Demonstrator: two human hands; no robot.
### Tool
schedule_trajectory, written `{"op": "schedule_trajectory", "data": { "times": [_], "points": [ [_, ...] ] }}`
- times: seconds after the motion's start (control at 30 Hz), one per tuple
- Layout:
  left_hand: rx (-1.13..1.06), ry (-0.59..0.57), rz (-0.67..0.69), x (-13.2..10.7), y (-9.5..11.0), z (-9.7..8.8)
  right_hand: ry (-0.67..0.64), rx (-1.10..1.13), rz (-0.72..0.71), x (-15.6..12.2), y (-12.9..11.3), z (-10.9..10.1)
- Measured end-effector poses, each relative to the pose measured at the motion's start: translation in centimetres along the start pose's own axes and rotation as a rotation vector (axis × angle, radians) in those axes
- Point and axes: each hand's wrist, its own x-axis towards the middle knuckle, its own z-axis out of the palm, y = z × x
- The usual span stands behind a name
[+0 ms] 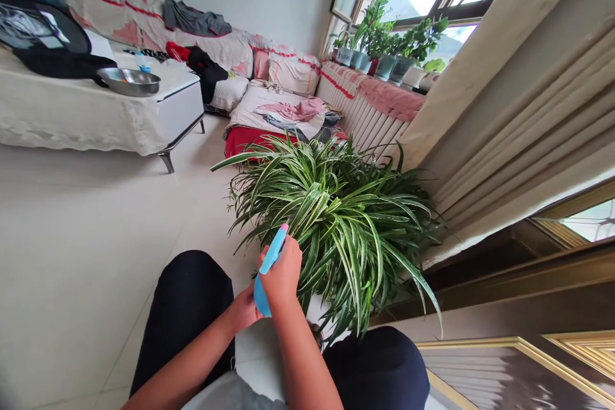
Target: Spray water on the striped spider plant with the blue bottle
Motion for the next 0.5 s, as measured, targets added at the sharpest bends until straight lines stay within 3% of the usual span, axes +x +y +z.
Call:
{"op": "schedule_trajectory", "data": {
  "times": [0.5],
  "points": [
    [-0.043,0.041,0.025,-0.7,0.0,0.8,-0.105,0.028,-0.108,-0.4,-1.4,0.2]
  ]
}}
